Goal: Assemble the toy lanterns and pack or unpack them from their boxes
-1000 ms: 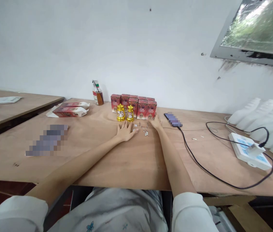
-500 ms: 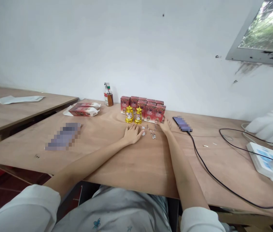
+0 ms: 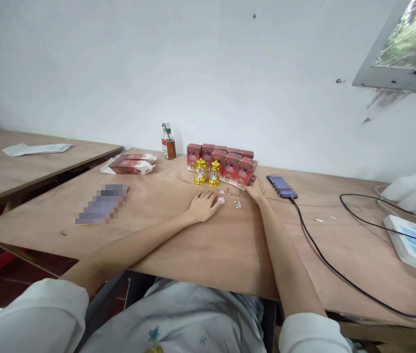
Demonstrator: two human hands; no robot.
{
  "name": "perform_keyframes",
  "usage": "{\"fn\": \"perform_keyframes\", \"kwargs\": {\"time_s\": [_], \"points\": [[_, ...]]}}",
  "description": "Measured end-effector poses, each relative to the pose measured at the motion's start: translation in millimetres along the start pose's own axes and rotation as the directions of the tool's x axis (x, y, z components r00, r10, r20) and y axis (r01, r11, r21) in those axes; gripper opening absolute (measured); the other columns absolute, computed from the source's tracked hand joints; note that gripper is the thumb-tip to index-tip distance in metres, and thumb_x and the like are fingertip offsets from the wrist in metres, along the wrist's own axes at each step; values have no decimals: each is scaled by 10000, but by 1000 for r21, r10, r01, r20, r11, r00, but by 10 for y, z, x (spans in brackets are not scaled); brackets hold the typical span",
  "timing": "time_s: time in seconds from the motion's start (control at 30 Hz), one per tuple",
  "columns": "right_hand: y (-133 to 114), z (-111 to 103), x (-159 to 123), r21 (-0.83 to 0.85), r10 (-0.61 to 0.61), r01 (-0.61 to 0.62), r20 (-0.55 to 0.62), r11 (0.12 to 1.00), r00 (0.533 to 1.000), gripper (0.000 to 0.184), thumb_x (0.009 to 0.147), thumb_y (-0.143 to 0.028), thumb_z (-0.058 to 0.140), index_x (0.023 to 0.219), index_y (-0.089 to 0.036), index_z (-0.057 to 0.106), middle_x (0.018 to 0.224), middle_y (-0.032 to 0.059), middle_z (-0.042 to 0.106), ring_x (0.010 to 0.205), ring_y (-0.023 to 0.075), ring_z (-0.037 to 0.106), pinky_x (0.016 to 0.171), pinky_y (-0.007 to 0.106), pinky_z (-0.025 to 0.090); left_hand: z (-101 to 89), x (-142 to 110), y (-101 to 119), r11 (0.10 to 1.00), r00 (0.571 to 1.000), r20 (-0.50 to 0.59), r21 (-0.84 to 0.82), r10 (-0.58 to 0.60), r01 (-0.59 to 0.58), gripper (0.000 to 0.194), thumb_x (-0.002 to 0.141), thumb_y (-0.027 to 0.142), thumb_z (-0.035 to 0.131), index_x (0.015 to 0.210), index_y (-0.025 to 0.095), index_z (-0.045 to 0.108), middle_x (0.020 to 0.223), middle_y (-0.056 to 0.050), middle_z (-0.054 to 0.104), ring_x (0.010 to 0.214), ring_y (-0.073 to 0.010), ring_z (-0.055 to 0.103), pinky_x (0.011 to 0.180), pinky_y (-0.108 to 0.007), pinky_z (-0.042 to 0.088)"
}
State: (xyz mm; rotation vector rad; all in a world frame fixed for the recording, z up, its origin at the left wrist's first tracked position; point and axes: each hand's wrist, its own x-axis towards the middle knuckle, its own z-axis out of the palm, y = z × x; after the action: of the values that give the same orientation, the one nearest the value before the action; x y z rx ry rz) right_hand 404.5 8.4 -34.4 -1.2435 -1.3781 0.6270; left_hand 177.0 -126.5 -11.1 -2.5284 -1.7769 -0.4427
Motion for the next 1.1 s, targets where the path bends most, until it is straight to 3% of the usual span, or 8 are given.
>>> {"fn": "perform_keyframes", "kwargs": {"time_s": [0.13, 0.27, 0.33, 0.43, 0.57, 0.7, 0.97, 1.1], "points": [[-102, -19, -112, 106, 11, 6, -162, 994, 987, 631, 509, -389, 806, 1014, -159, 505, 1039, 112, 636, 924, 232, 608, 852, 404, 489, -35, -91, -10, 999, 1000, 24, -34, 6, -5, 559, 953, 489, 226, 1222, 89, 509, 1407, -175, 442, 1348, -270, 351, 1101, -442, 265], [-215, -64, -345, 47, -157, 199, -450, 979, 879, 663, 614, -418, 736, 1142, -163, 428, 1132, 118, 564, 1008, 228, 573, 922, 421, 453, -53, -208, -24, 996, 999, 28, -91, 16, -14, 566, 942, 491, 263, 1270, 76, 464, 1413, -192, 429, 1339, -289, 368, 1099, -451, 270], [-299, -69, -547, -127, -345, 322, -427, 938, 836, 676, 618, -388, 739, 1173, -165, 423, 1168, 128, 525, 1075, 251, 531, 964, 449, 422, -75, -266, -52, 988, 1000, -13, -155, 19, -21, 585, 932, 494, 282, 1328, 80, 399, 1416, -194, 422, 1322, -303, 389, 1073, -460, 307], [-475, -20, -938, -261, -576, 528, -169, 808, 799, 621, 665, -304, 695, 1213, -196, 425, 1162, 109, 512, 1124, 267, 500, 984, 478, 411, -139, -326, -158, 962, 970, -241, -256, 35, -98, 693, 904, 526, 321, 1416, 67, 240, 1466, -215, 328, 1355, -310, 333, 1061, -464, 325], [-727, 74, -1392, -285, -690, 666, 24, 689, 724, 643, 705, -194, 617, 1303, -233, 383, 1190, 108, 456, 1142, 267, 489, 964, 477, 445, -274, -353, -366, 909, 737, -616, -80, 278, -410, 769, 847, 514, 445, 1451, 124, 173, 1500, -200, 262, 1386, -290, 274, 1091, -441, 276], [-849, 97, -1514, -323, -750, 720, 44, 615, 660, 698, 708, -141, 588, 1349, -255, 335, 1222, 112, 421, 1161, 272, 471, 968, 478, 455, -401, -361, -482, 814, 563, -641, 179, 523, -552, 695, 856, 440, 494, 1444, 176, 233, 1408, -162, 445, 1307, -247, 416, 1107, -413, 234], [-777, 80, -1387, -392, -753, 716, 83, 578, 653, 792, 613, 12, 466, 1341, -276, 348, 1252, 99, 404, 1200, 264, 449, 995, 471, 445, -504, -310, -577, 824, 664, -493, 266, 562, -500, 464, 865, 396, 528, 1277, 184, 510, 1228, -119, 620, 1144, -208, 568, 1036, -375, 314], [-746, 103, -1394, -370, -728, 696, 74, 615, 682, 812, 566, 26, 455, 1323, -257, 370, 1259, 104, 397, 1192, 265, 457, 990, 467, 445, -520, -291, -590, 807, 654, -484, 242, 582, -539, 485, 842, 494, 548, 1210, 178, 563, 1165, -113, 656, 1076, -204, 606, 1007, -366, 350]]}}
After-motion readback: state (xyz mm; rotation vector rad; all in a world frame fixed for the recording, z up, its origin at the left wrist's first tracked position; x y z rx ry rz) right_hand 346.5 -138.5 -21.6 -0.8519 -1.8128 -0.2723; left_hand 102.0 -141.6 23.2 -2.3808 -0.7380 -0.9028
